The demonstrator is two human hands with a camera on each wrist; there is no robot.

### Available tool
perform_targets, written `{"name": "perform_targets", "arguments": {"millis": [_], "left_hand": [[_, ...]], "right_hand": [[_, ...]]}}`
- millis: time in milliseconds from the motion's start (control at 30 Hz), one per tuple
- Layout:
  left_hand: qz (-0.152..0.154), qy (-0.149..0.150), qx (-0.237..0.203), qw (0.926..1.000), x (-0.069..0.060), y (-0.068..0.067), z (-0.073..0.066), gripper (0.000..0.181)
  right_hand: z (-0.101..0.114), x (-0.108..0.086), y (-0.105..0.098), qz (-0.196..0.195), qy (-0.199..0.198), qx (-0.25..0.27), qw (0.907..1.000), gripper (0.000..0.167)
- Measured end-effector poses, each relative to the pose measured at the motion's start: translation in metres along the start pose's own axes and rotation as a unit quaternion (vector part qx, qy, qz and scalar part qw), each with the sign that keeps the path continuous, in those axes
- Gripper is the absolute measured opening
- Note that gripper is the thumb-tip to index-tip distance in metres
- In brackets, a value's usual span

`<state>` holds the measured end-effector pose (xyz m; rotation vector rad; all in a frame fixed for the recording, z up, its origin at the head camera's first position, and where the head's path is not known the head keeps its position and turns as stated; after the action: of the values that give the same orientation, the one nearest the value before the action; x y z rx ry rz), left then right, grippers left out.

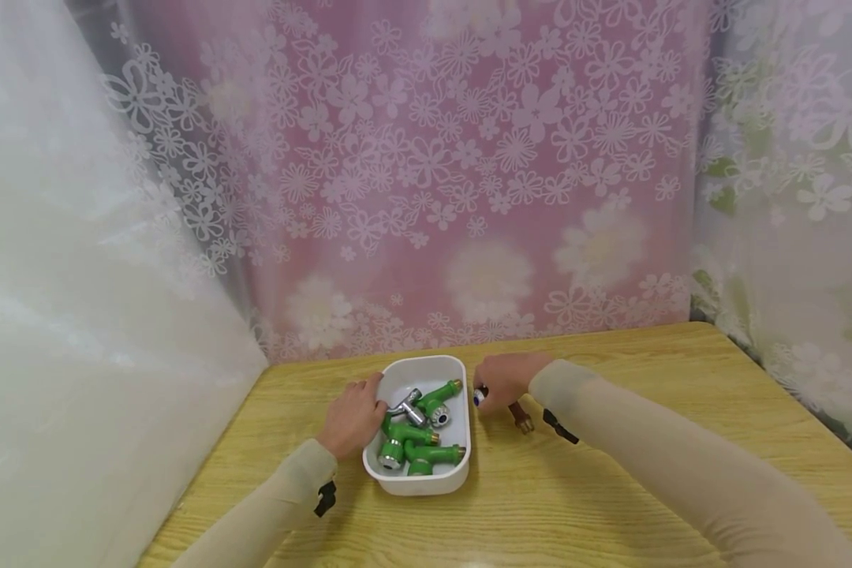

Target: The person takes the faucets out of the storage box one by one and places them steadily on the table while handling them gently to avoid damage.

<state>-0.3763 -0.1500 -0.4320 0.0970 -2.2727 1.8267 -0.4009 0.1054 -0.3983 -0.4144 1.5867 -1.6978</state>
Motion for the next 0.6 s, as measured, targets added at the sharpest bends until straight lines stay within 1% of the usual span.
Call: {"name": "perform_targets", "arguments": {"millis": [167, 300, 467, 600], "left_hand": [[0.002, 0.000, 0.000, 1.0000, 0.001, -0.001, 0.000, 0.050], [0.006, -0.005, 0.002, 1.0000, 0.001, -0.001, 0.000, 0.050], [0.007, -0.006, 0.004, 1.0000, 0.000, -0.001, -0.001, 0.049], [0.009, -0.006, 0.005, 0.9999, 0.000, -0.001, -0.001, 0.049]], "right_hand": [[-0.004, 0.004, 0.004, -0.005, -0.001, -0.008, 1.0000, 0.016], [-0.007, 0.008, 0.009, -0.013, 0.005, -0.020, 0.9997, 0.018], [-0.010, 0.010, 0.014, -0.014, 0.016, -0.017, 0.9996, 0.022], [-0.010, 0.010, 0.019, -0.015, 0.017, -0.016, 0.9996, 0.022]]}}
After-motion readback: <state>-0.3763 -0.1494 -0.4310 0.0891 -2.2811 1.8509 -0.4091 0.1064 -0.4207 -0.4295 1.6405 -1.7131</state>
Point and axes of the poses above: each hand's wrist, its own x-axis towards the middle knuckle, its own y-axis out of the palm, z = x × y, the point moved 5 cm from there along x, towards the middle knuckle, and after that the axes turned 5 degrees about -y, right-handed, at the moved point
